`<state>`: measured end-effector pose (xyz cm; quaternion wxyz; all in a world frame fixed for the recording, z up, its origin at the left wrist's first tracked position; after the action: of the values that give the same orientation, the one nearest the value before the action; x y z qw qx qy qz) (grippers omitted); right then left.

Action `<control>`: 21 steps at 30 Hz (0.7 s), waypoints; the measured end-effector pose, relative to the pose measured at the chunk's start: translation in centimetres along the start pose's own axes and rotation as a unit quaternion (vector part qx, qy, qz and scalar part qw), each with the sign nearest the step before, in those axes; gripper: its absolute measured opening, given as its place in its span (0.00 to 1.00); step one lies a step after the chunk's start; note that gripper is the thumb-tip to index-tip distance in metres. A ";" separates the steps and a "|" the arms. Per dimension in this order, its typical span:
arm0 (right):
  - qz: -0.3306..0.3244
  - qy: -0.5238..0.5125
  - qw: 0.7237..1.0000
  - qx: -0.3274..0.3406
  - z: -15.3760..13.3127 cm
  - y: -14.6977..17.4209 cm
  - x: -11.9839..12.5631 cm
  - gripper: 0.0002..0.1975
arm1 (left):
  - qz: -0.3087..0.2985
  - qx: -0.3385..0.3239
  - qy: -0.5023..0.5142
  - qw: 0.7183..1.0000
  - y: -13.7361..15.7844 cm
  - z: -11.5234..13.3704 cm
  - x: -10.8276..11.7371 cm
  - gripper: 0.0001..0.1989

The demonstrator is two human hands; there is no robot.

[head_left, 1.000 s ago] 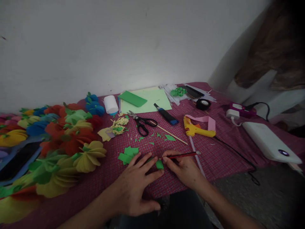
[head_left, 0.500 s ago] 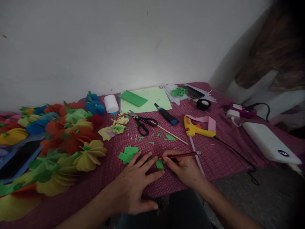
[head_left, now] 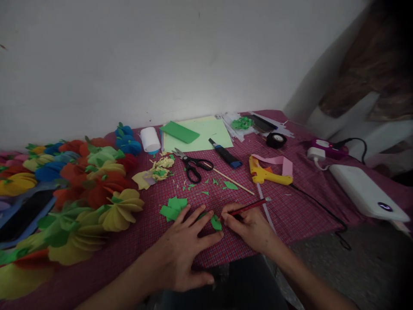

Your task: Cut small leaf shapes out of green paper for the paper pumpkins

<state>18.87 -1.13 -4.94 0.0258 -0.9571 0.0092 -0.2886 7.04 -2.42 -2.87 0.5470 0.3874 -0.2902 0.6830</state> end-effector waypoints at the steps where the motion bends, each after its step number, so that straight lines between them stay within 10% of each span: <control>1: -0.004 0.000 1.000 -0.002 -0.1 0.0 0.0 0.09 | 0.000 0.000 0.001 1.000 0.0 0.0 0.0 0.38; 21: -0.024 -0.006 1.000 -0.010 -0.1 -0.1 0.1 0.09 | -0.050 0.033 -0.005 0.998 0.0 -0.4 -1.0 0.43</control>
<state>18.88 -1.05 -4.79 0.0095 -0.9588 -0.0111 -0.2836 7.06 -2.60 -3.89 0.5661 0.4227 -0.2499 0.6622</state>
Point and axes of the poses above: each hand's wrist, its own y-axis away from the middle knuckle, its own x-axis out of the back of the hand, z = x × y, the point moved 10 cm from there along -y, towards the middle knuckle, and after that the axes turned 11 degrees about y, right-handed, at the moved point
